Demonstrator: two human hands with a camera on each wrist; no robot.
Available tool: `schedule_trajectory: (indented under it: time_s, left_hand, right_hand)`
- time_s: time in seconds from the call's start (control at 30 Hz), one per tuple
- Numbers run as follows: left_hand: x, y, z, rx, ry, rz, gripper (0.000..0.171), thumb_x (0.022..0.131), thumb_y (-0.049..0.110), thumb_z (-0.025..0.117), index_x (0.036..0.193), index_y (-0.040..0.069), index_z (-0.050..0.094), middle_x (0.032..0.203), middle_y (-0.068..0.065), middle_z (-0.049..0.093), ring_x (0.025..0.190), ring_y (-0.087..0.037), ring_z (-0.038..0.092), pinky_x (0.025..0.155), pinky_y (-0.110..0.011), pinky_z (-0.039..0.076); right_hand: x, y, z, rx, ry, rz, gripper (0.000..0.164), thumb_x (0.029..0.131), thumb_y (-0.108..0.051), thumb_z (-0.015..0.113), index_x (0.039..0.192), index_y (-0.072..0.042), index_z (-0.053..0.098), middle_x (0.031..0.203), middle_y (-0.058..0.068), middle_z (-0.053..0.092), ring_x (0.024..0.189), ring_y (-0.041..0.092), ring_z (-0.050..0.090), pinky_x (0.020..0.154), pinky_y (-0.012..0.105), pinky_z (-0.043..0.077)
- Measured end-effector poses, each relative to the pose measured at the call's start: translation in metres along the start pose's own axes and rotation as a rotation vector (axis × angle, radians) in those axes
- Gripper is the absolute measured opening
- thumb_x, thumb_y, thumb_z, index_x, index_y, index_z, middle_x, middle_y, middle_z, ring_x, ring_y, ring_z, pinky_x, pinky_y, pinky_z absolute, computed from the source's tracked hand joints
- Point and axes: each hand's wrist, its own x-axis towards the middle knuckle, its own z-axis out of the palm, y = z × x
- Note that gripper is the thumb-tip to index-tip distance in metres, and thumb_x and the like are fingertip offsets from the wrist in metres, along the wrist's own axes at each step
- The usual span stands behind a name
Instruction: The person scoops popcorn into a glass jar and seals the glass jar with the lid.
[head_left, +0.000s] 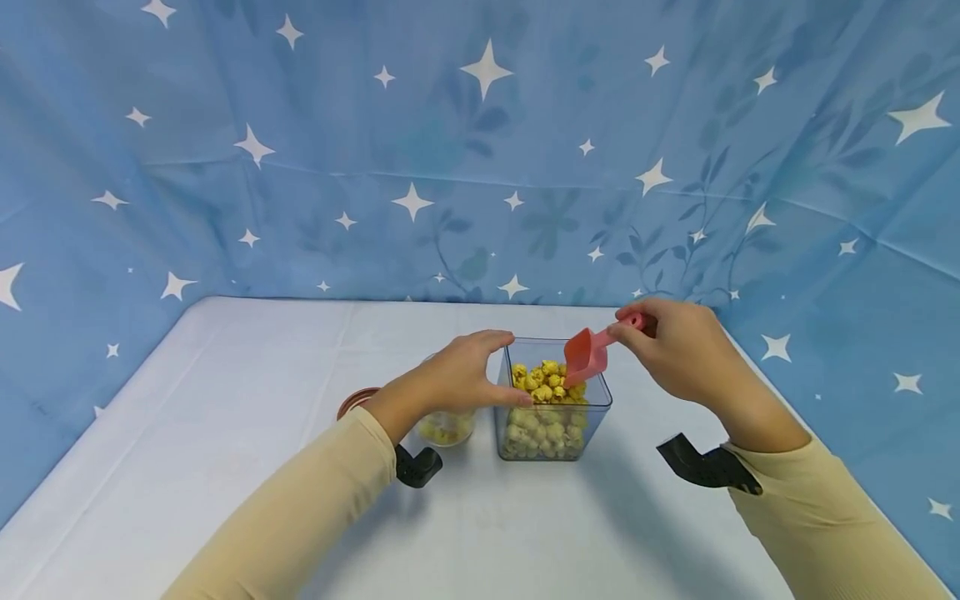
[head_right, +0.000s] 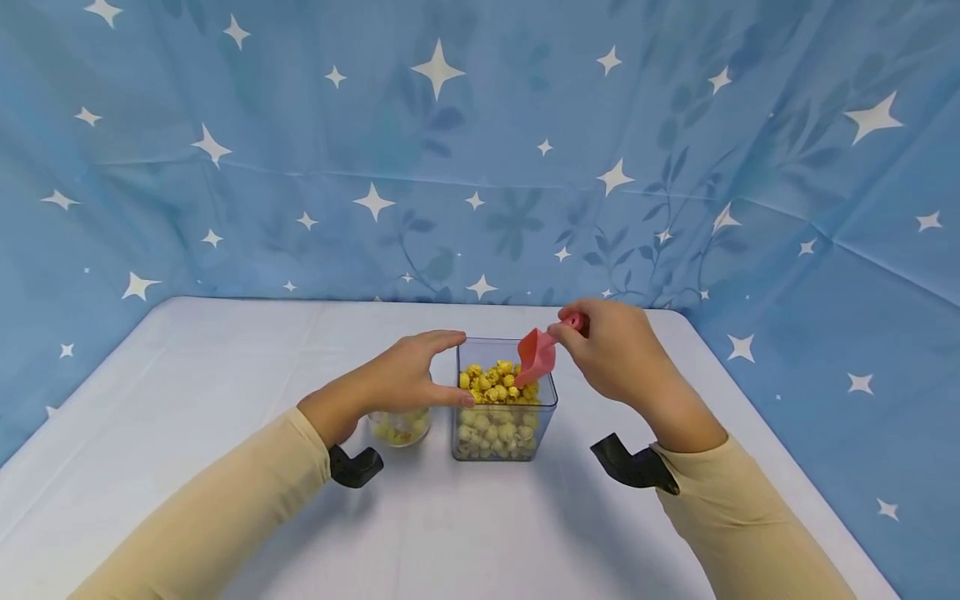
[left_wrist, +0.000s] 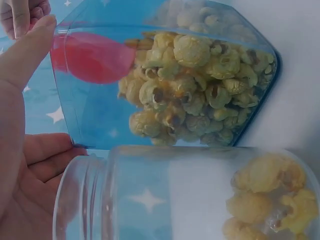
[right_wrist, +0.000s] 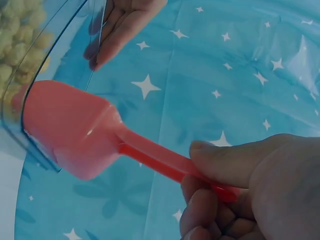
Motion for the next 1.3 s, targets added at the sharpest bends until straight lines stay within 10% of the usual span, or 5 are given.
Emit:
schedule_trajectory:
  time_s: [0.6, 1.3]
  left_hand:
    - [0.003, -0.003, -0.002, -0.014, -0.012, -0.007, 0.094, 0.083, 0.054, 0.078, 0.154, 0.005, 0.039, 0.156, -0.009, 0.04, 0.144, -0.025, 0.034, 0.115, -0.042, 0.033]
    - [0.003, -0.001, 0.0, -0.013, -0.025, -0.044, 0.095, 0.082, 0.056, 0.078, 0.154, 0.008, 0.039, 0.156, -0.008, 0.04, 0.144, -0.025, 0.034, 0.113, -0.045, 0.035]
  right_hand:
    - [0.019, -0.021, -0.004, -0.052, -0.134, -0.039, 0.028, 0.097, -0.019, 0.068, 0.105, 0.007, 0.068, 0.072, 0.004, 0.059, 0.065, 0.021, 0.051, 0.055, 0.034, 0.042]
    - [0.033, 0.021, 0.016, 0.129, -0.194, 0.034, 0.029, 0.099, -0.023, 0.064, 0.109, 0.003, 0.07, 0.085, 0.008, 0.066, 0.074, 0.024, 0.05, 0.059, 0.034, 0.04]
